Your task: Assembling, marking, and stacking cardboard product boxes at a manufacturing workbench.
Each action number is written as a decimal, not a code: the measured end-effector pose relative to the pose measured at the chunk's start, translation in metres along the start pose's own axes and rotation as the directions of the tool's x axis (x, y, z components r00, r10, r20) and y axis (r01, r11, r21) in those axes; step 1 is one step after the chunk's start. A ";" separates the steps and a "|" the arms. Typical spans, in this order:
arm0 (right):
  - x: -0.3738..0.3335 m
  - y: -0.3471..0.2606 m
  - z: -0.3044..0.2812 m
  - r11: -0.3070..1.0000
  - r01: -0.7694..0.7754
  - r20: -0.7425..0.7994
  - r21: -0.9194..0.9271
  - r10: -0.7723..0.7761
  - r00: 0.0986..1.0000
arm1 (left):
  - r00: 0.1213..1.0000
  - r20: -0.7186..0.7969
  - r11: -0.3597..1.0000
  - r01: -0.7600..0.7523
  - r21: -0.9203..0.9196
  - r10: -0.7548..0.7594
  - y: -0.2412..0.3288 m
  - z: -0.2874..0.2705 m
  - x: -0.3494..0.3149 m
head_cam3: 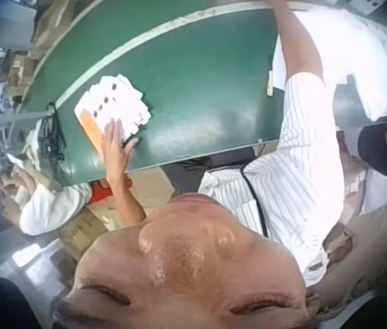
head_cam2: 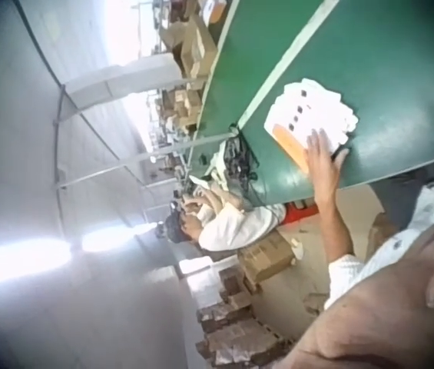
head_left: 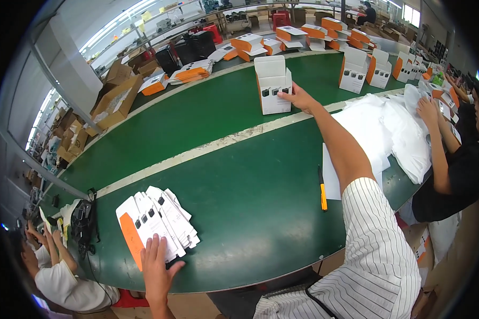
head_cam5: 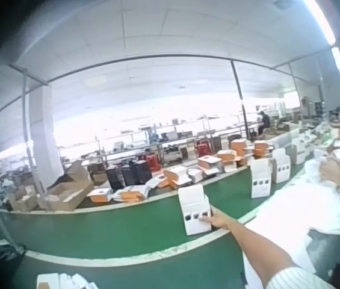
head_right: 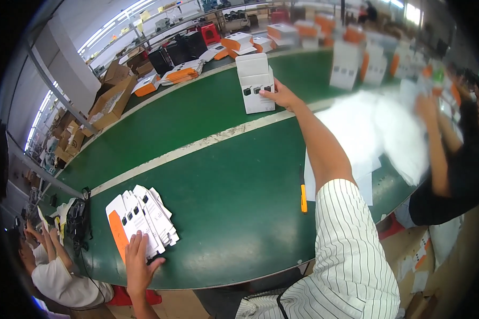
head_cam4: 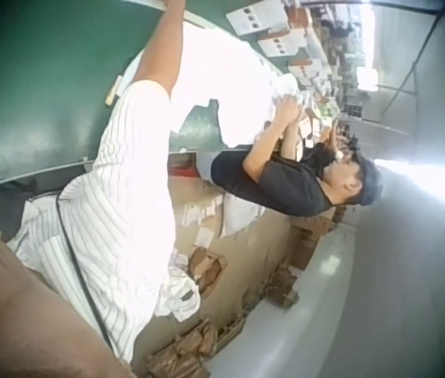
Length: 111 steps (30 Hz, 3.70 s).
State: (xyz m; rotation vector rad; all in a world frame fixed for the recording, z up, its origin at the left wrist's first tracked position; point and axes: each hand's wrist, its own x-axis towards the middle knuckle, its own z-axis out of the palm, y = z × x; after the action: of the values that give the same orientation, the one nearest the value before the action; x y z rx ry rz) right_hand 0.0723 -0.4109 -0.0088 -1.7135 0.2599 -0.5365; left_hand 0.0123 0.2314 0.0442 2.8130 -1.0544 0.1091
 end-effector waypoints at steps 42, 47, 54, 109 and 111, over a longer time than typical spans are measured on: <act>-0.260 -0.096 0.051 0.671 -0.267 0.483 0.692 -0.155 0.862 | 0.947 -0.316 0.562 -0.288 -0.776 0.048 0.221 0.033 0.110; -0.268 -0.111 0.078 0.787 -0.132 0.407 0.603 -0.162 0.899 | 0.885 -0.227 0.561 -0.438 -0.703 0.406 0.188 0.000 0.102; -0.282 -0.121 0.119 0.875 0.168 0.126 0.455 -0.250 0.960 | 0.880 -0.451 0.082 -0.465 -0.881 0.147 0.221 0.009 0.092; -0.263 -0.099 0.132 0.677 -0.371 0.425 0.636 0.094 0.900 | 0.828 -0.323 0.337 -0.174 -0.925 -0.459 0.140 0.018 0.081; -0.253 -0.120 0.127 0.649 -0.223 0.440 0.728 -0.192 0.877 | 0.936 -0.242 0.271 -0.170 -0.947 -0.257 0.190 0.036 0.072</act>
State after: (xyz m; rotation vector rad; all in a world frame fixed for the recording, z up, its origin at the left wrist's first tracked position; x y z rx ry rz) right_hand -0.0997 -0.1600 0.0386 -0.9344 -0.3023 -0.1271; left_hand -0.0579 0.0375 0.0364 1.5460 -0.5742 -0.0433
